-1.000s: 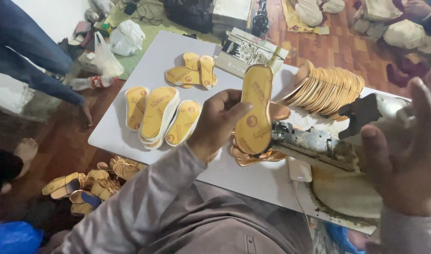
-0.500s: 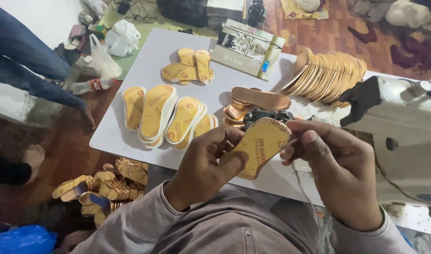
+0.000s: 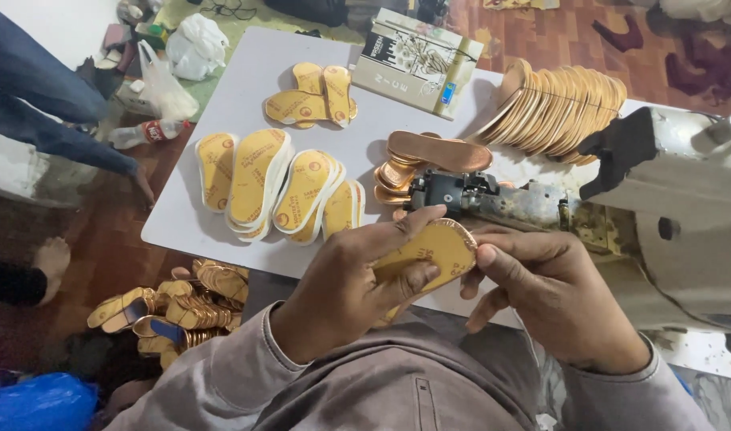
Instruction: A worker in a shoe factory is rapidly stitching or processing shoe insoles using an industrial machine.
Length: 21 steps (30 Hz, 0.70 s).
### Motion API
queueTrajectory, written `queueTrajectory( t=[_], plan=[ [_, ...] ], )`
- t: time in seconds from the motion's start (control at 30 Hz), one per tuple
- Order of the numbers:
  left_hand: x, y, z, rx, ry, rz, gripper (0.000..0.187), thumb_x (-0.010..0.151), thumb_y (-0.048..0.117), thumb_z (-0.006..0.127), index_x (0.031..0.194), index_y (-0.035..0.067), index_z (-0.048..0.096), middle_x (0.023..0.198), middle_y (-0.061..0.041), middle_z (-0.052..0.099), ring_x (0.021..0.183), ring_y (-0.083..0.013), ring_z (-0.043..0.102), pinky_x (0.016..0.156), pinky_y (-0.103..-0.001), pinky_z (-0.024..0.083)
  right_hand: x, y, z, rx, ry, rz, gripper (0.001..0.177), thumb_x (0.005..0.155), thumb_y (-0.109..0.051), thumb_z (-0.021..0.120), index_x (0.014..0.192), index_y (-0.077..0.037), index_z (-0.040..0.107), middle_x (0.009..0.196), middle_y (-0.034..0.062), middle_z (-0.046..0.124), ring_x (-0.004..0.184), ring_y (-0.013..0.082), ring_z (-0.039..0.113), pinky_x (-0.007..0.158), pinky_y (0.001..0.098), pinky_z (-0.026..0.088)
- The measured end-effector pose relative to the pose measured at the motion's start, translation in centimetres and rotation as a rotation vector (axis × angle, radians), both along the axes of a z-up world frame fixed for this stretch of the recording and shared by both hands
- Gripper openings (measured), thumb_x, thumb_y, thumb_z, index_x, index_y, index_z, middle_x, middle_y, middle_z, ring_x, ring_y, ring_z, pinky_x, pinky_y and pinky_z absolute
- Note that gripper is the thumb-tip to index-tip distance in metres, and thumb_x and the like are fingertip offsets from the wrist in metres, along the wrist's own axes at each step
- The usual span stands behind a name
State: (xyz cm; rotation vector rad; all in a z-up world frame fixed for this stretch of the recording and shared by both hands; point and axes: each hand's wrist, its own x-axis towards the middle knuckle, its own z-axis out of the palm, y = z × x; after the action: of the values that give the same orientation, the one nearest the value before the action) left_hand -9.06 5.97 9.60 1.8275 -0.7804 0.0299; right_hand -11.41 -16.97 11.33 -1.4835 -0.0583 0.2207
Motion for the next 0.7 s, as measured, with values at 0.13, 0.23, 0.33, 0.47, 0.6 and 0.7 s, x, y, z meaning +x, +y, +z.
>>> queueTrajectory(
  t=[0.13,0.23,0.33,0.47,0.6,0.7],
  plan=[
    [-0.1,-0.5,-0.5,0.079,0.029,0.095,0.051,0.096,0.033,0.063,0.136,0.002,0.061,0.117,-0.015,0.077,0.096,-0.0273,0.077,0.078,-0.034,0.056,-0.2,0.4,-1.2,-0.332,-0.137,-0.137,0.020,0.091,-0.010,0.069,0.085,0.008,0.077,0.078,0.0150,0.076,0.050,0.0192,0.072,0.048,0.0298,0.071],
    [-0.4,-0.9,-0.6,0.066,0.056,0.117,0.047,0.097,0.034,0.059,0.133,0.004,0.063,0.116,-0.012,0.079,0.102,-0.0287,0.077,0.085,-0.034,0.054,-0.5,1.6,-2.0,-0.490,-0.326,-0.235,0.022,0.094,-0.013,0.068,0.080,0.001,0.076,0.071,0.0087,0.073,0.048,0.0106,0.066,0.042,0.0218,0.055],
    [-0.8,-1.0,-0.8,-0.098,0.196,0.067,0.053,0.099,0.035,0.058,0.138,0.000,0.059,0.111,-0.010,0.076,0.100,-0.0181,0.071,0.087,-0.029,0.056,-0.7,1.1,-3.4,0.015,-0.088,-0.174,0.034,0.095,-0.020,0.065,0.098,0.012,0.074,0.076,0.0206,0.071,0.060,0.0254,0.071,0.046,0.0385,0.071],
    [-1.1,-0.9,-0.2,-0.131,0.239,0.102,0.051,0.099,0.035,0.058,0.138,0.001,0.059,0.099,-0.005,0.071,0.084,-0.0122,0.064,0.074,-0.026,0.055,-1.1,1.5,-4.8,0.434,-0.036,0.033,0.032,0.101,-0.016,0.064,0.116,0.011,0.069,0.098,0.0182,0.067,0.074,0.0243,0.068,0.052,0.0466,0.070],
    [-0.9,-0.7,-0.3,-0.110,0.183,0.076,0.051,0.100,0.035,0.057,0.139,0.002,0.058,0.104,-0.008,0.070,0.091,-0.0154,0.065,0.080,-0.028,0.054,-1.2,1.4,-4.9,0.427,-0.021,0.095,0.033,0.102,-0.018,0.062,0.114,0.012,0.069,0.084,0.0164,0.065,0.068,0.0230,0.066,0.053,0.0439,0.068],
    [-0.5,-0.3,-0.4,-0.085,0.124,-0.002,0.053,0.100,0.034,0.057,0.140,-0.001,0.055,0.128,-0.016,0.071,0.116,-0.0221,0.069,0.097,-0.032,0.055,-1.0,0.9,-3.7,0.391,-0.004,0.123,0.037,0.100,-0.022,0.066,0.113,0.012,0.070,0.085,0.0164,0.067,0.069,0.0228,0.068,0.056,0.0441,0.068]
  ],
)
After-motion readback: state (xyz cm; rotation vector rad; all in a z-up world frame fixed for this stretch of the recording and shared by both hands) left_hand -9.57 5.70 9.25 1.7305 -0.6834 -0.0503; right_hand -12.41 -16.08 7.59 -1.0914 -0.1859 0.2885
